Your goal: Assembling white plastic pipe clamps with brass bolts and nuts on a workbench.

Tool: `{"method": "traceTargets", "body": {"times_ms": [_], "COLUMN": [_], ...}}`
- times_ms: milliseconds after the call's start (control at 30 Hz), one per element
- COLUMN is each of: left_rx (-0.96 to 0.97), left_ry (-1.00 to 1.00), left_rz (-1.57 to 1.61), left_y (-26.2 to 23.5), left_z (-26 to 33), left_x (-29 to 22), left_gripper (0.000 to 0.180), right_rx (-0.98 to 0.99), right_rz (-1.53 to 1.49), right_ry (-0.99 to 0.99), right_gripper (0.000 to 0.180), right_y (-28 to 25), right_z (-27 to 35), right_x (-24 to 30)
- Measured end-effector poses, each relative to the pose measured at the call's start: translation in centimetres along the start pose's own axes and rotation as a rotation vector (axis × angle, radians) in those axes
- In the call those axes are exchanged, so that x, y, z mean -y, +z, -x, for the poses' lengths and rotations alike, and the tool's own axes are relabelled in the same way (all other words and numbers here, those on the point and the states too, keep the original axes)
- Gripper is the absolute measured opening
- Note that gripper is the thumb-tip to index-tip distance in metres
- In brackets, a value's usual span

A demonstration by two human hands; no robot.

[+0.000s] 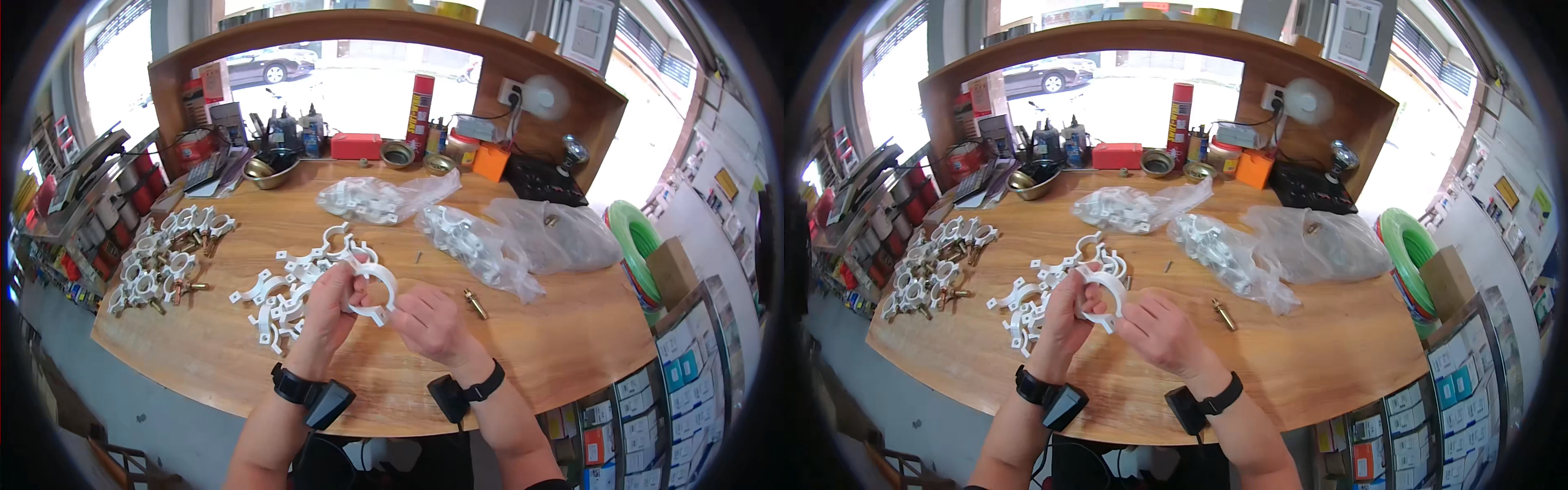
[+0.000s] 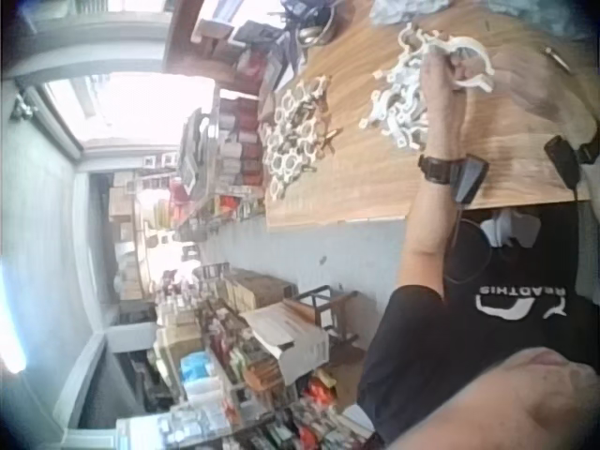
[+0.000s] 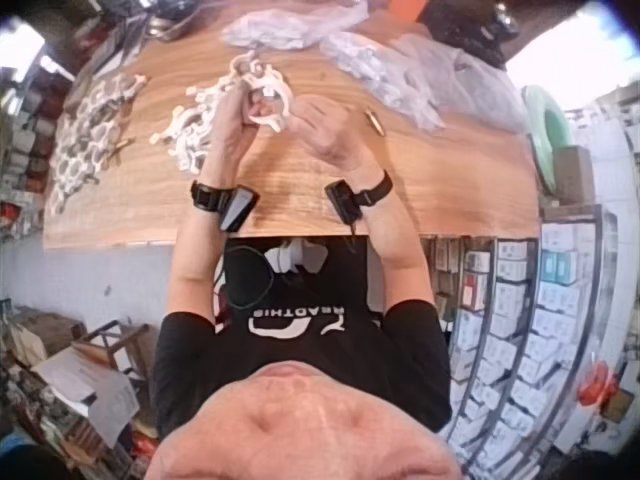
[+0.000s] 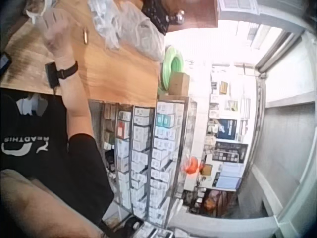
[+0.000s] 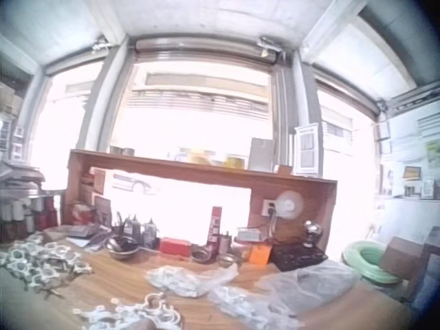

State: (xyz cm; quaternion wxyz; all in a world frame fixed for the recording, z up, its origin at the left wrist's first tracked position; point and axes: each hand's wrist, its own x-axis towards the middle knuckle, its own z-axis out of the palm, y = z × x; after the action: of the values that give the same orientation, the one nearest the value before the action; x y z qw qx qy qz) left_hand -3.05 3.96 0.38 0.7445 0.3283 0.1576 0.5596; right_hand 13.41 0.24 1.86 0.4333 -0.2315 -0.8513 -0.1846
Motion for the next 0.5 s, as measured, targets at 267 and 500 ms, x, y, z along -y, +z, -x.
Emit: {"method": "traceTargets", "body": {"times_ms": [267,500], "left_rx": [0.171,0.195], "left_ry": [0.176,0.175], "left_rz": [-0.038,-0.287], "left_y": [-0.3,0.5], "left_z": [0.8,1.6], "left_x": [-0.3,-0.3], "left_gripper": [0.022,0.030], "right_rx": [-0.166,-0.173], "right_rz": [-0.382,-0.548], "right_ry": [0.566,0.594], "right_gripper": [0.025,0.026], "right_y": [0.0,-0.4], "right_z": [-1.1,-1.1], "right_x": [3.2,2.6]}}
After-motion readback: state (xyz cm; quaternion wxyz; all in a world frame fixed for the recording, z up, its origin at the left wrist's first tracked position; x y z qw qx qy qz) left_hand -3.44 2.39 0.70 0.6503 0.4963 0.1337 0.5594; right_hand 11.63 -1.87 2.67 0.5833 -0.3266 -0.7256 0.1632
